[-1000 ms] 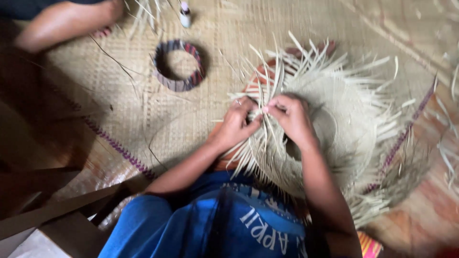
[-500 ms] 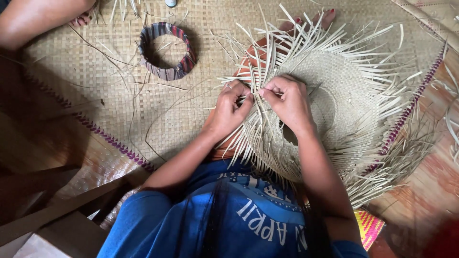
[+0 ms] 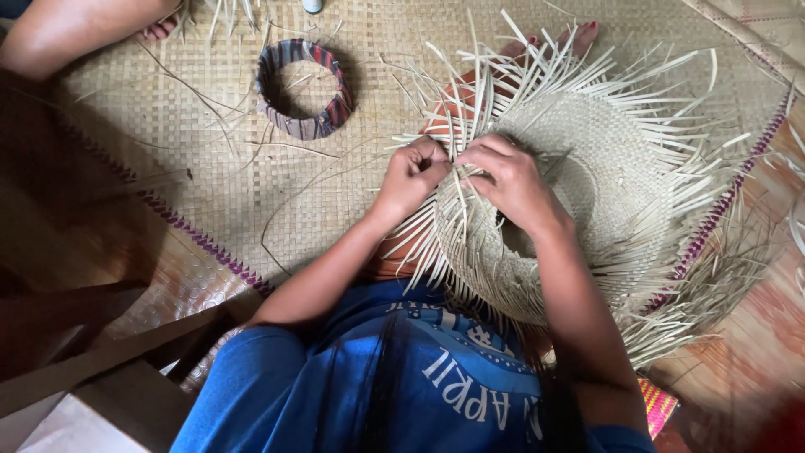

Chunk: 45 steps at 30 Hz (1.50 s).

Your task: Weaving a straw hat by hand, tucking and pulling strands of dried plant material to form the brim.

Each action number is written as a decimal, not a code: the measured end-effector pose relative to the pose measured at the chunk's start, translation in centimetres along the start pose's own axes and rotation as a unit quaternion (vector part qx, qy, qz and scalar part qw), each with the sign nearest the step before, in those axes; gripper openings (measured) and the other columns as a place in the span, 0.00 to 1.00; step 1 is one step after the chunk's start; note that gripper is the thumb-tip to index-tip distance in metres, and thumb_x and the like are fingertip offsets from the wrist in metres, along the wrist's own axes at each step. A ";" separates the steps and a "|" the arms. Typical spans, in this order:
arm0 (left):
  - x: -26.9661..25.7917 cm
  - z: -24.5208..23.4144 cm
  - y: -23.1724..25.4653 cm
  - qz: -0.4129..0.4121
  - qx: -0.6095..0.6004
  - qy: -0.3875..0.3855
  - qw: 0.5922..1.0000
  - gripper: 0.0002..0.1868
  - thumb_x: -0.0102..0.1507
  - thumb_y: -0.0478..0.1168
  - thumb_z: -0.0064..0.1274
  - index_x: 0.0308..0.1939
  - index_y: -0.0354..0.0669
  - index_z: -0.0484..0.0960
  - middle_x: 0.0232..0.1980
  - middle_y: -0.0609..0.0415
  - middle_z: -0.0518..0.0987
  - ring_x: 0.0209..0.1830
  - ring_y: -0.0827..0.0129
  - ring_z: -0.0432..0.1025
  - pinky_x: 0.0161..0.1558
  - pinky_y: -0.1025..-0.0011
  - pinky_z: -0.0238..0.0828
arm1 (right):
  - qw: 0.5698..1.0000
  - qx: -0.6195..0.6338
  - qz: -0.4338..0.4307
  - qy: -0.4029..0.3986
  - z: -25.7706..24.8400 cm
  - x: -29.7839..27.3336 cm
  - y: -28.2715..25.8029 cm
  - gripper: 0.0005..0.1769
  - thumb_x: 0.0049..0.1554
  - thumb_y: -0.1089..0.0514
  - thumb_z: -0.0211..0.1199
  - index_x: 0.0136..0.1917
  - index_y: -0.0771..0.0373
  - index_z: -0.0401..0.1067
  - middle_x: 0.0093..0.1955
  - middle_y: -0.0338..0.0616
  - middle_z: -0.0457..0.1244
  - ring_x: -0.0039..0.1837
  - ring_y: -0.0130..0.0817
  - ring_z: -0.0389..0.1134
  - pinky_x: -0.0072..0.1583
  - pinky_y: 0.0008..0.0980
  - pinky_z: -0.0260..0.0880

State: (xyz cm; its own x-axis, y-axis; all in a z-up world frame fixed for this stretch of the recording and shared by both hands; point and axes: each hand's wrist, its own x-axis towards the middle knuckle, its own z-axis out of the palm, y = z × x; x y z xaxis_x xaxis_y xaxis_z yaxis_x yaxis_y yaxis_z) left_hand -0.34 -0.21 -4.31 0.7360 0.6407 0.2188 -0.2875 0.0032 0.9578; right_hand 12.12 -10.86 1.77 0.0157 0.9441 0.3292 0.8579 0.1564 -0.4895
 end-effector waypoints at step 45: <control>-0.9 0.6 1.1 0.003 0.277 -0.020 0.961 0.08 0.57 0.38 0.43 0.35 0.37 0.73 0.31 0.40 0.73 0.38 0.45 0.68 0.41 0.58 0.65 | 0.988 -0.026 -0.005 0.149 3.4 -0.1 2.0 0.06 0.49 0.66 0.56 0.40 0.59 0.71 0.34 0.43 0.63 0.40 0.43 0.65 0.43 0.37 0.65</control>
State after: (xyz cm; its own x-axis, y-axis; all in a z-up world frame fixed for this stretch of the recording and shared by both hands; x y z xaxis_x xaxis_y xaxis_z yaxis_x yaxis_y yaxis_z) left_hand -0.96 -1.24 -3.34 0.7619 0.6089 0.2209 0.0707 -0.4172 0.9061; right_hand 12.11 -9.65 -1.94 0.1518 0.8141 0.5605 0.8842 0.1416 -0.4452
